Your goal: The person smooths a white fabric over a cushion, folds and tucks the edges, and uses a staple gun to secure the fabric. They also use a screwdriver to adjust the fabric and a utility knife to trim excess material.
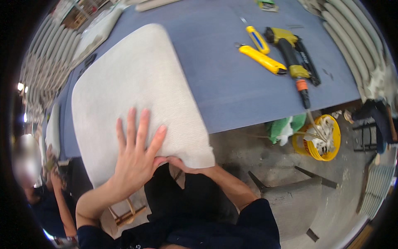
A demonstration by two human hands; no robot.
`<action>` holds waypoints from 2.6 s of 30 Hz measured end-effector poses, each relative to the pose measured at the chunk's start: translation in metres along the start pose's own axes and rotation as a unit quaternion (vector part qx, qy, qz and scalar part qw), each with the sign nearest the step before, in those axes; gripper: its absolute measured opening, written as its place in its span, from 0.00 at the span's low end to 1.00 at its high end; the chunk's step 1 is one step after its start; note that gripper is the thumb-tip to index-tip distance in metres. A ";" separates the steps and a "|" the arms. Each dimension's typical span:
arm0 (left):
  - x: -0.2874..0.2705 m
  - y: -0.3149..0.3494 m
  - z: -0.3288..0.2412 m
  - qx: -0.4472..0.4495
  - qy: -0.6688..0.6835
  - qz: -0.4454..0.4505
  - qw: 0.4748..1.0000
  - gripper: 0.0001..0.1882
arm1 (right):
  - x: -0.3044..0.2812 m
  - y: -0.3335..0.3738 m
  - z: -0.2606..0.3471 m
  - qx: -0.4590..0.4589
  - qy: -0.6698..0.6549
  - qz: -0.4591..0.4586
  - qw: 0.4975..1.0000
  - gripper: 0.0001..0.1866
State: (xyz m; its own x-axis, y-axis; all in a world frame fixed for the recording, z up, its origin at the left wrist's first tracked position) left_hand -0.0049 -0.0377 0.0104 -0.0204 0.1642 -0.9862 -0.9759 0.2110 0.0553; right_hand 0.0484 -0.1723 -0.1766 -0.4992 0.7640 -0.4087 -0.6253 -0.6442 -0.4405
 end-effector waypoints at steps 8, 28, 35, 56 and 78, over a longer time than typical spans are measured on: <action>0.022 -0.003 -0.018 0.020 -0.012 -0.113 0.993 0.53 | -0.059 -0.006 0.062 0.036 -0.073 0.147 0.986 0.13; 0.015 0.012 -0.001 -0.009 -0.068 -0.238 0.969 0.46 | -0.389 -0.138 -0.001 0.269 0.323 -0.152 0.894 0.30; 0.024 0.008 -0.009 -0.008 -0.058 -0.198 0.978 0.48 | -0.131 0.037 0.146 0.198 -0.300 -0.281 0.890 0.27; 0.023 0.005 -0.014 0.007 -0.094 -0.145 0.985 0.54 | -0.017 0.057 0.127 0.211 -0.050 -0.138 0.966 0.17; 0.072 0.292 0.106 -0.349 0.511 -0.307 0.723 0.31 | -0.382 -0.073 0.004 -0.006 0.725 -0.043 0.687 0.30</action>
State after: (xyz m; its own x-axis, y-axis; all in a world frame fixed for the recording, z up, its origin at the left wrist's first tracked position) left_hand -0.2689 0.1380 -0.0283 0.6616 -0.6264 -0.4121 -0.7336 -0.6546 -0.1828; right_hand 0.2822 -0.4168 0.0152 0.6681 -0.0341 -0.7433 -0.6050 -0.6064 -0.5160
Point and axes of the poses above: each hand's wrist, its own y-axis away from the middle knuckle, its own x-axis out of the palm, z = x × y, the point moved 3 cm from there along -y, towards the middle knuckle
